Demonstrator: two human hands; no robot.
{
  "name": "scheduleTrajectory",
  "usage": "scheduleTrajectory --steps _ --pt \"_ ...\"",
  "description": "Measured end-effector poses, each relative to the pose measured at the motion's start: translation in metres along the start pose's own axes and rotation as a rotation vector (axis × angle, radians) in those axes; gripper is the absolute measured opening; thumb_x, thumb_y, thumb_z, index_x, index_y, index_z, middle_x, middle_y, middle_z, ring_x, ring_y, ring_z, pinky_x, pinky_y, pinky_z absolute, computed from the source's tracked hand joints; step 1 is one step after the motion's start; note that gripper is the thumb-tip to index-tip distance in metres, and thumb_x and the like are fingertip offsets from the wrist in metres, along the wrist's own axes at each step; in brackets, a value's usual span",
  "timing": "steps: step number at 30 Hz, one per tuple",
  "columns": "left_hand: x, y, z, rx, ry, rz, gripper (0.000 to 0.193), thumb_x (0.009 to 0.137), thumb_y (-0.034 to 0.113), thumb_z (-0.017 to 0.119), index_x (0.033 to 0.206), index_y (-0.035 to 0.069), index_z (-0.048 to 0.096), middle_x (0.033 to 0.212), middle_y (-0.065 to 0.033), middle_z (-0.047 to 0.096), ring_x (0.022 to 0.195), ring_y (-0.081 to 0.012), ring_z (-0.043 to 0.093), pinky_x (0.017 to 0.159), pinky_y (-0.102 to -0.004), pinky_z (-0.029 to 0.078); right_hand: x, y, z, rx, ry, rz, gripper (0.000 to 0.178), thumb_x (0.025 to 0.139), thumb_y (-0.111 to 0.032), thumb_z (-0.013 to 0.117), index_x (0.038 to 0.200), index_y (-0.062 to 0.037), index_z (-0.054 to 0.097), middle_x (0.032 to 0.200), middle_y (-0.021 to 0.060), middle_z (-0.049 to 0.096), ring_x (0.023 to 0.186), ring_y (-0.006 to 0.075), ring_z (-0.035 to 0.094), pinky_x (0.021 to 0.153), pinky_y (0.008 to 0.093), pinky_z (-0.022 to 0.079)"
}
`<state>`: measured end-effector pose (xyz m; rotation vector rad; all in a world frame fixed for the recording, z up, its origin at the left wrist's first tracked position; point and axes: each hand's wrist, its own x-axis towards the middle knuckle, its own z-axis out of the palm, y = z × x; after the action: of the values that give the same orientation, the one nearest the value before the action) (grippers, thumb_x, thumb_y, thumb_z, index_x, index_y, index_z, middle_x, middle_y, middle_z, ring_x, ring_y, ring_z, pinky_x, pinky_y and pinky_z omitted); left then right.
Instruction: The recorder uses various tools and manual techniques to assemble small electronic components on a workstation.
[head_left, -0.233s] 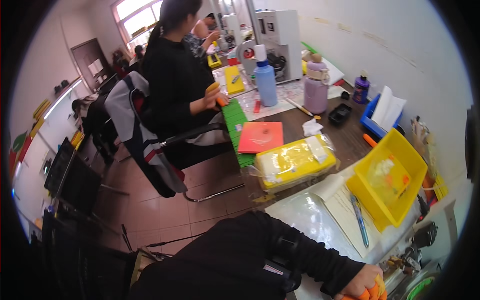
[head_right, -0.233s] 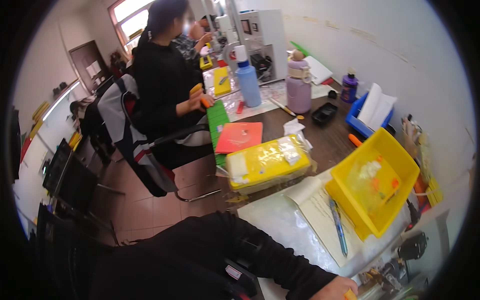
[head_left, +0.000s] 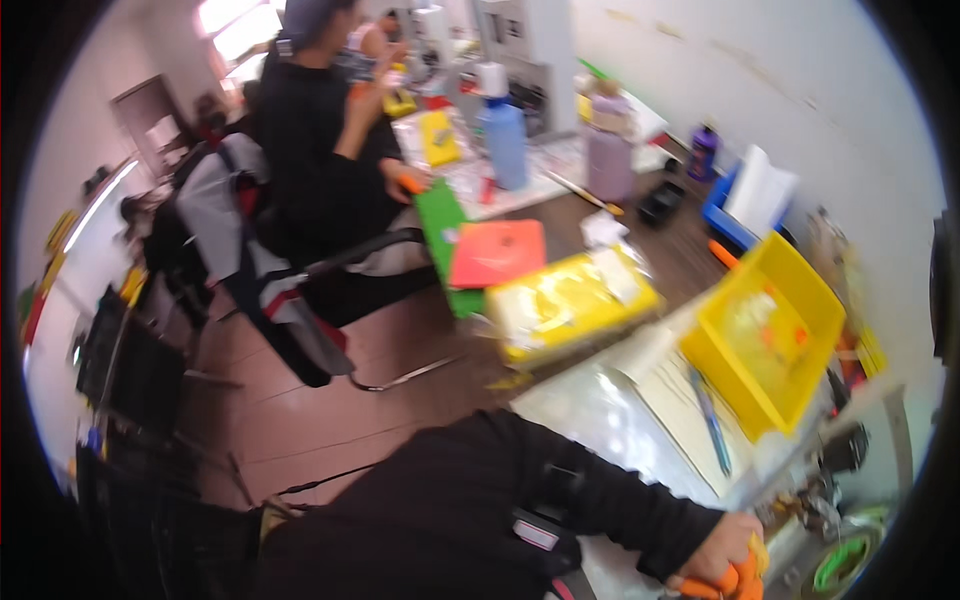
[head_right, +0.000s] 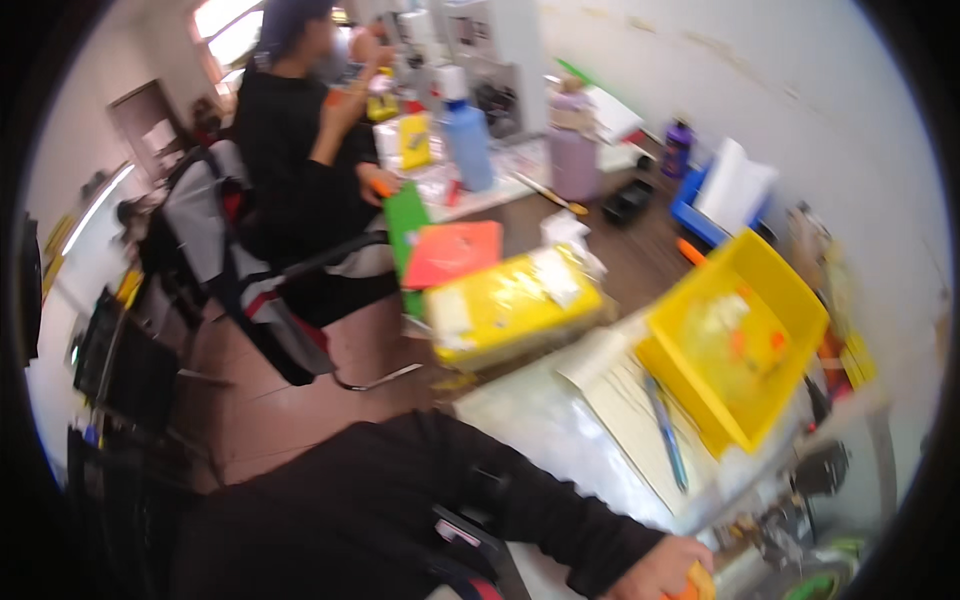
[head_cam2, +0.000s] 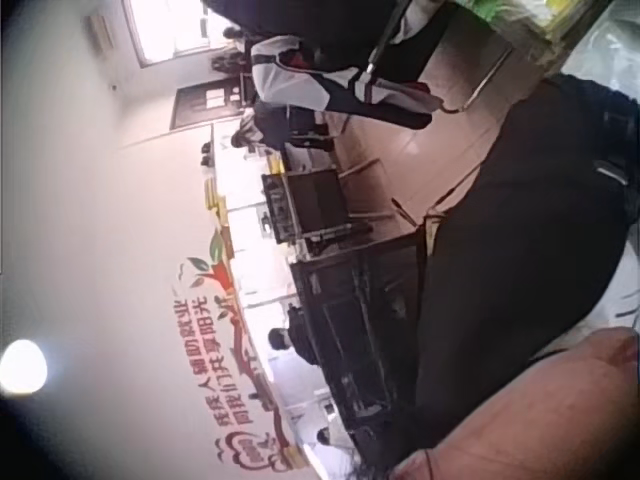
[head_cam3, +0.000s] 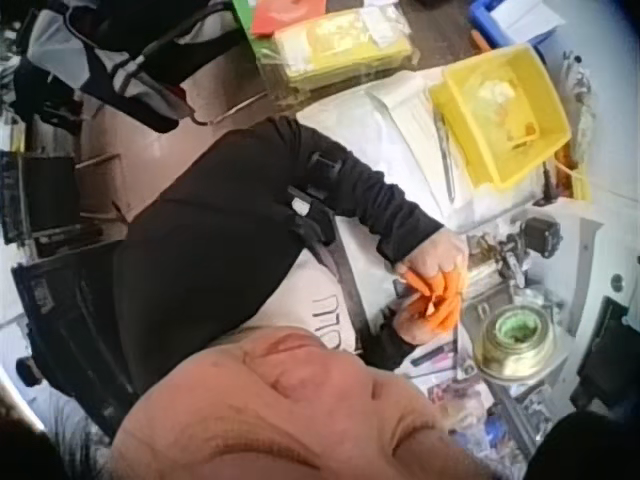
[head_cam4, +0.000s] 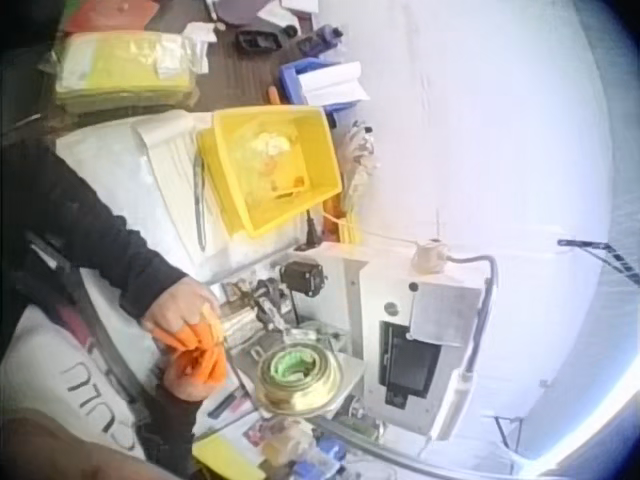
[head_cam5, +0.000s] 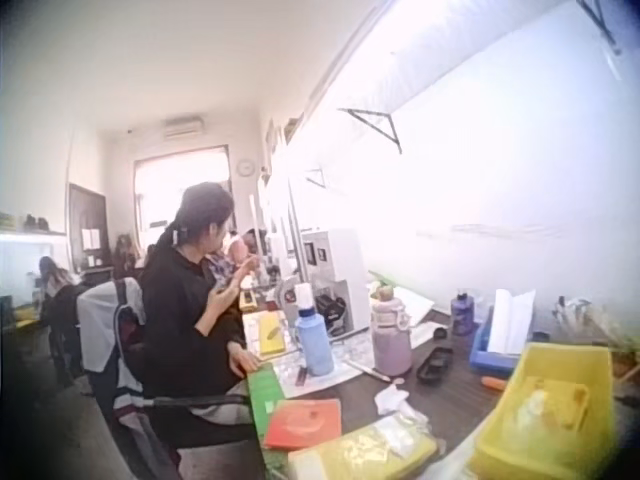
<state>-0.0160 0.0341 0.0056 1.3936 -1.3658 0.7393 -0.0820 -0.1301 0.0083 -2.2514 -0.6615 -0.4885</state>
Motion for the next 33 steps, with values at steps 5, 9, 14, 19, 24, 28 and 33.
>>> scheduleTrajectory --steps 5,9,14,19,24,28,33 --pt "0.002 0.011 -0.016 0.030 -0.093 -0.157 0.007 0.073 0.010 0.051 0.076 0.006 0.055 0.093 -0.0098 0.055 0.089 -0.0281 0.053 0.080 -0.0430 0.038 -0.040 0.020 -0.024 -0.213 -0.190 -0.117 0.053 0.067 -0.018 0.060 0.113 -0.0008 0.040 0.107 0.0194 0.045 0.093 0.0332 0.046 0.081 0.0422 0.035" --pt "0.009 0.003 -0.016 0.051 -0.224 -0.196 0.010 0.072 0.011 0.056 0.081 0.006 0.056 0.097 -0.0103 0.055 0.090 -0.0265 0.054 0.079 -0.0412 0.040 -0.041 0.014 -0.041 -0.286 -0.232 0.040 0.049 0.063 -0.022 0.063 0.103 -0.0006 0.046 0.102 0.0186 0.048 0.087 0.0357 0.047 0.075 0.0426 0.038" --pt "0.006 0.002 -0.010 0.035 -0.298 -0.233 0.014 0.070 0.010 0.059 0.083 0.007 0.056 0.096 -0.0078 0.057 0.087 -0.0234 0.055 0.081 -0.0412 0.039 -0.056 0.021 -0.047 -0.238 -0.238 0.107 0.035 0.061 -0.019 0.064 0.090 -0.0039 0.053 0.099 0.0161 0.049 0.085 0.0327 0.048 0.073 0.0403 0.039" --pt "0.012 0.005 -0.014 0.062 -0.354 -0.245 0.015 0.069 0.010 0.059 0.083 0.006 0.056 0.096 -0.0073 0.057 0.087 -0.0226 0.055 0.081 -0.0414 0.039 -0.051 0.029 -0.050 -0.245 -0.197 0.085 0.028 0.059 -0.014 0.064 0.084 -0.0055 0.057 0.093 0.0126 0.052 0.081 0.0297 0.050 0.070 0.0391 0.039" --pt "0.011 0.008 -0.014 0.062 -0.361 -0.271 0.015 0.069 0.009 0.060 0.084 0.006 0.056 0.096 -0.0071 0.057 0.088 -0.0225 0.055 0.081 -0.0419 0.039 -0.050 0.029 -0.050 -0.247 -0.157 0.136 0.023 0.057 -0.005 0.064 0.080 -0.0067 0.059 0.087 0.0104 0.055 0.077 0.0268 0.052 0.066 0.0360 0.041" --pt "0.010 0.010 -0.014 0.068 -0.316 -0.265 0.016 0.069 0.008 0.059 0.085 0.006 0.056 0.097 -0.0069 0.057 0.089 -0.0227 0.054 0.081 -0.0420 0.039 -0.049 0.027 -0.052 -0.350 -0.110 0.138 0.026 0.056 -0.002 0.064 0.082 -0.0053 0.059 0.086 0.0103 0.054 0.077 0.0268 0.052 0.067 0.0360 0.041" --pt "0.013 0.010 -0.013 0.073 -0.338 -0.263 0.016 0.069 0.008 0.059 0.084 0.006 0.057 0.097 -0.0067 0.057 0.089 -0.0227 0.054 0.082 -0.0417 0.038 -0.048 0.027 -0.064 -0.562 -0.081 0.028 0.030 0.053 -0.004 0.062 0.083 -0.0050 0.059 0.088 0.0095 0.054 0.080 0.0270 0.051 0.068 0.0375 0.041"
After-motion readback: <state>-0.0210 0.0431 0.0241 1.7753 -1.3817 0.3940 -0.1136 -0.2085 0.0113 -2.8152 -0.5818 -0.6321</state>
